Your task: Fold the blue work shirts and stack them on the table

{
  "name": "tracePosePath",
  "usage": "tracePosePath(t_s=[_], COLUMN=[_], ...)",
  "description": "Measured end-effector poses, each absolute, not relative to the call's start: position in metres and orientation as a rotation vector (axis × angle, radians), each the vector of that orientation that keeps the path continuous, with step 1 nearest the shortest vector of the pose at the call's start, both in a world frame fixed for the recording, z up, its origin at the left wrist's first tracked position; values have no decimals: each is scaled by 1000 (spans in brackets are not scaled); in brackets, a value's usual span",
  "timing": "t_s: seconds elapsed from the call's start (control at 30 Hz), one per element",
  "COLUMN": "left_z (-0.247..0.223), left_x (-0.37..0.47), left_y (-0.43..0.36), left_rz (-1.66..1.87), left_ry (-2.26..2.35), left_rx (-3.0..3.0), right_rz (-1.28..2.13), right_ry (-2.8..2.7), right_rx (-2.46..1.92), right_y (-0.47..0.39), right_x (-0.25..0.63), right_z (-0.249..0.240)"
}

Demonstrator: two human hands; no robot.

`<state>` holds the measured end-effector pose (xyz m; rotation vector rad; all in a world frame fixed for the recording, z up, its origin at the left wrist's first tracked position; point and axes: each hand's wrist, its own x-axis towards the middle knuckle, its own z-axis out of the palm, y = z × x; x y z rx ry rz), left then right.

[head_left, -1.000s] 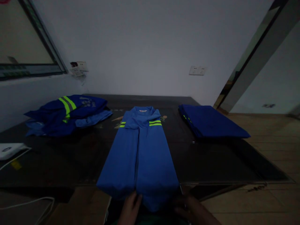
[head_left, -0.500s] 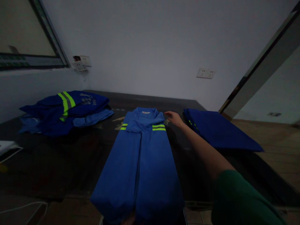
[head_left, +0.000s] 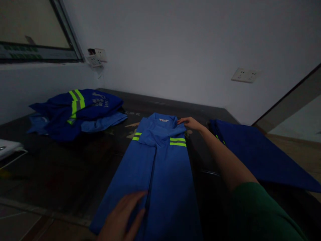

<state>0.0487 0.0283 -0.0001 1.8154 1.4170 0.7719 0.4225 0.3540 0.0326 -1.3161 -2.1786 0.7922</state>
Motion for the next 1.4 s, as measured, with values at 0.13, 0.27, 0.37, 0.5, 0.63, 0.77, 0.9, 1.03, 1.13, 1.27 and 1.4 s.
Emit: tracePosePath(t_s=[0.13, 0.27, 0.37, 0.5, 0.63, 0.77, 0.9, 1.03, 1.13, 1.27, 1.4], left_z=[7, 4, 1, 13, 41, 48, 36, 41, 51, 41, 22], left_x=[90, 108, 110, 101, 78, 67, 83, 101, 99, 79, 53], left_y=[81, 105, 104, 106, 153, 237, 298, 303, 281, 253, 246], left_rz=[777, 679, 610, 541, 728, 798, 650, 742, 1008, 1119, 757], left_ry=[1498, 1477, 1477, 1453, 1500, 1662, 1519, 1310, 1211, 1319, 1547], left_rx=[1901, 1900, 1916, 1954, 2062, 1997, 1646, 1361, 1435, 1644, 1910], right_rz=[862, 802, 700, 384, 258, 189, 171, 162, 132, -19, -156], right_ry=[-2159, -2172, -2220, -2291, -2320, -2284, -2247, -2177, -2160, -2261, -2258], right_rx=[-1327, -1369, -1423, -1580, -1635, -1576, -1611, -1671, -1714, -1732, -1669], right_y=[360, 372, 380, 387, 385, 377, 371, 369, 367, 361, 357], right_x=[422, 425, 430, 431, 425, 420, 418, 417, 412, 403, 404], right_z=[37, 35, 29, 15, -1, -8, -12, -17, -19, -19, -13])
